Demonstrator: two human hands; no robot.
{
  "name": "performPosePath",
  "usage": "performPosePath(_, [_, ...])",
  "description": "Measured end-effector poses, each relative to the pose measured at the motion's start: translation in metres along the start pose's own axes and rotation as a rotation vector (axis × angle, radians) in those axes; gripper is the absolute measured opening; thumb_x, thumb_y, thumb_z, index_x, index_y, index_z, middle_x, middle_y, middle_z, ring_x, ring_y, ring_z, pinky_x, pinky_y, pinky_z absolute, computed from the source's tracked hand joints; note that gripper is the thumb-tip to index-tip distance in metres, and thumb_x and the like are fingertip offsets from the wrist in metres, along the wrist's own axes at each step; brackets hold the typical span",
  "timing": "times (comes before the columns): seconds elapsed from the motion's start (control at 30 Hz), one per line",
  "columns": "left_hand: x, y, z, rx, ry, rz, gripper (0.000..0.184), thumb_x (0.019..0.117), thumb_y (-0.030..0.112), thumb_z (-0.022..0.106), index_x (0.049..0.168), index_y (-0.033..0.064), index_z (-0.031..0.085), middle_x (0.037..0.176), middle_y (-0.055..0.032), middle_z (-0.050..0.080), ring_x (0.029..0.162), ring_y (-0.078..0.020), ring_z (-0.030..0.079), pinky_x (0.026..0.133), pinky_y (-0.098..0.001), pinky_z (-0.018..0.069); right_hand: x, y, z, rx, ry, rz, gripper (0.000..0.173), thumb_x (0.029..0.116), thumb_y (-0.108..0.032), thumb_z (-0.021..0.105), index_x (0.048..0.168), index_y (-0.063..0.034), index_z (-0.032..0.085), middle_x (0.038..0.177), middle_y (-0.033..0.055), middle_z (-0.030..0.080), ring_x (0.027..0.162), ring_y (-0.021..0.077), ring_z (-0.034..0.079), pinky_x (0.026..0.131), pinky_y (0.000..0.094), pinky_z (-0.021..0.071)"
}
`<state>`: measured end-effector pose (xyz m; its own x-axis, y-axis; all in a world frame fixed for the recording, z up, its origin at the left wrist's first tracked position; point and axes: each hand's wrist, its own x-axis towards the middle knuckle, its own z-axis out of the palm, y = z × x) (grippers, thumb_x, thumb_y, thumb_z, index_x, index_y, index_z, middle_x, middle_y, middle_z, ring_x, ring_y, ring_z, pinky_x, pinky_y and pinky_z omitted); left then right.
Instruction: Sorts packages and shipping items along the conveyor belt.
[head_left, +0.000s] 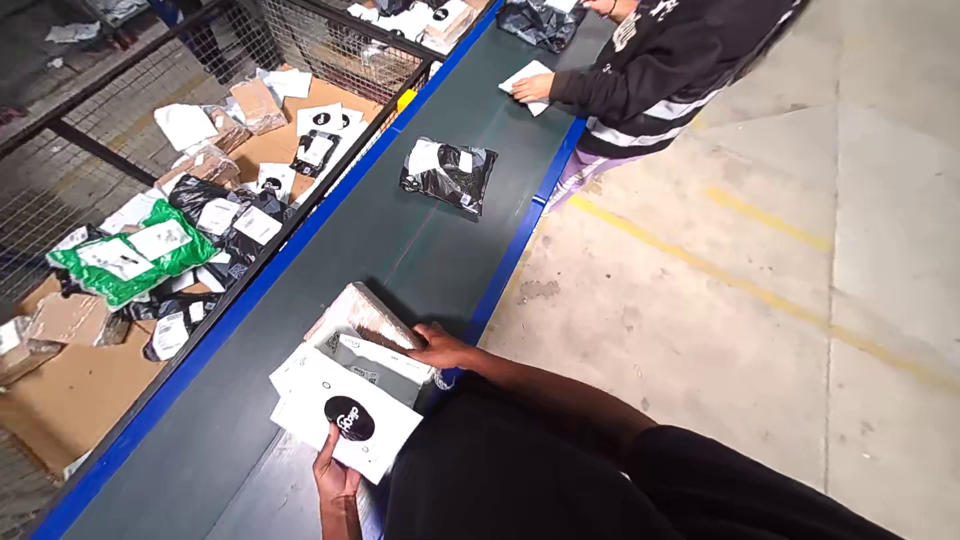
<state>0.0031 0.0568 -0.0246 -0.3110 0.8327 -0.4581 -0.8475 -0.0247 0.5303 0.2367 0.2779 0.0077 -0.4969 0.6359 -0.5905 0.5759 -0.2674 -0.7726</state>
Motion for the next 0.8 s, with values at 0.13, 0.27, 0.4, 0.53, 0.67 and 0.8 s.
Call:
performPosePath(0.13, [-0.029,0.026,-0.006,-0.006,-0.049,0.225,0.041,0.0929,0.041,0.07,0.127,0.0182,0.067,0.117,-0.0034,0.074,0.108,-0.0153,0.071,0.094,-0.0392,0.0598,-0.017,-0.036,0.015,0.495,0.052,-0.056,0.053,0.0928,-0.042,0.075,0.128,-0.0046,0.062,0.112,0.011,0.071,0.1,0.0208,0.07,0.089,0.0428,0.0602])
performPosePath(0.27, [-0.05,0.058,-0.031,-0.154,-0.117,0.433,0.038,0.1021,0.034,0.058,0.135,0.0148,0.061,0.127,-0.0064,0.069,0.119,-0.0194,0.066,0.102,-0.0442,0.0551,-0.014,-0.068,0.019,0.693,0.112,-0.123,0.058,0.0992,-0.042,0.067,0.137,-0.0014,0.053,0.117,0.016,0.07,0.104,0.0265,0.071,0.09,0.0461,0.0616])
performPosePath(0.4, [-0.084,0.086,-0.063,-0.149,0.009,0.469,0.038,0.1033,0.032,0.057,0.135,0.0108,0.06,0.128,-0.0089,0.069,0.119,-0.0212,0.067,0.102,-0.0448,0.056,-0.011,-0.083,0.022,0.753,0.159,-0.17,0.058,0.0979,-0.04,0.069,0.138,-0.0032,0.049,0.117,0.0156,0.068,0.104,0.0261,0.07,0.09,0.0449,0.0612])
performPosePath(0.53, [-0.101,0.105,-0.077,-0.01,0.325,0.538,0.034,0.1024,0.021,0.057,0.133,0.0076,0.055,0.121,-0.0112,0.07,0.111,-0.0227,0.07,0.096,-0.0471,0.0589,-0.029,-0.078,0.041,0.597,0.135,-0.044,0.065,0.0954,-0.042,0.072,0.14,-0.0034,0.045,0.117,0.0158,0.069,0.101,0.027,0.072,0.084,0.0445,0.0633])
performPosePath(0.67, [-0.113,0.122,-0.08,0.161,0.548,0.606,0.039,0.098,0.009,0.062,0.135,0.0047,0.049,0.116,-0.0124,0.071,0.104,-0.024,0.072,0.091,-0.0473,0.0612,-0.058,-0.065,0.061,0.457,0.063,0.146,0.061,0.0903,-0.044,0.077,0.129,-0.0014,0.058,0.11,0.0143,0.072,0.098,0.025,0.072,0.086,0.0448,0.0624])
performPosePath(0.8, [-0.11,0.128,-0.079,0.218,0.613,0.589,0.048,0.0964,0.003,0.062,0.14,0.0024,0.042,0.117,-0.0132,0.07,0.104,-0.0245,0.072,0.091,-0.0476,0.0613,-0.047,-0.106,0.062,0.494,-0.021,0.177,0.041,0.0973,-0.04,0.069,0.119,-0.0047,0.067,0.103,0.0106,0.074,0.093,0.0213,0.072,0.08,0.0417,0.0625])
